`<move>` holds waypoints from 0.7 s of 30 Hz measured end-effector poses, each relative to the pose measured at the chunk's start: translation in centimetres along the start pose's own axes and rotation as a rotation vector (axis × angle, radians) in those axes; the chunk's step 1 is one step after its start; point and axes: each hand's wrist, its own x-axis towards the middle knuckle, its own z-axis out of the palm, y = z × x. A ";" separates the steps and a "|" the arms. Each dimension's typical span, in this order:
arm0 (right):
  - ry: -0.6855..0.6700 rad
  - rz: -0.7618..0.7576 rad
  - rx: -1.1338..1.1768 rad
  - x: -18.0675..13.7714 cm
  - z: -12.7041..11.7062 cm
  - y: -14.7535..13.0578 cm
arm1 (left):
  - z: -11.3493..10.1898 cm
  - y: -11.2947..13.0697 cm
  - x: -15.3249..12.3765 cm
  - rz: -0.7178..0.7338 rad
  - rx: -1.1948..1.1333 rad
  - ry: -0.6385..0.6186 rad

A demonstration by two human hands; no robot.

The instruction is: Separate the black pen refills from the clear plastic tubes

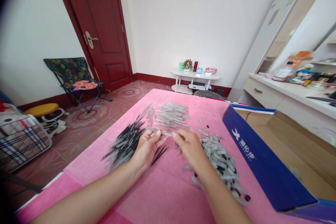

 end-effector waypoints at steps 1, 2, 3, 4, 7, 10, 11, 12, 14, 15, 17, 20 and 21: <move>-0.002 0.022 0.022 0.0 0.0 0.1 | 0.0 0.1 0.0 -0.001 0.008 0.007; 0.008 0.027 0.003 0.1 0.0 0.2 | 0.0 0.3 0.1 -0.004 0.012 0.013; 0.026 0.011 -0.061 0.2 0.0 0.5 | 0.0 0.4 0.1 -0.012 0.011 0.016; 0.048 -0.022 -0.163 0.3 -0.1 1.0 | 0.0 0.6 0.2 -0.024 0.003 0.013; 0.090 -0.134 -0.541 0.4 0.0 2.6 | 0.0 0.8 0.2 -0.078 -0.029 -0.037; 0.033 -0.133 -0.768 0.5 0.2 4.0 | 0.1 0.6 0.1 -0.154 -0.007 -0.104; 0.014 -0.122 -0.818 0.5 0.3 4.3 | 0.1 0.5 0.0 -0.182 0.016 -0.122; 0.003 -0.112 -0.856 0.5 0.3 4.5 | 0.0 0.3 -0.1 -0.212 0.044 -0.135; 0.006 -0.094 -0.900 0.5 0.2 4.6 | 0.0 0.0 -0.4 -0.271 0.103 -0.163; 0.016 -0.088 -0.905 0.5 0.0 4.5 | 0.0 -0.2 -0.5 -0.303 0.133 -0.181; 0.064 -0.076 -0.888 0.5 -0.5 4.2 | 0.0 -0.6 -0.9 -0.376 0.188 -0.223; 0.154 -0.065 -0.845 0.7 -1.8 3.8 | 0.1 -0.9 -1.3 -0.500 0.260 -0.279; 0.167 -0.059 -0.836 0.8 -2.2 3.7 | 0.1 -1.0 -1.3 -0.530 0.287 -0.280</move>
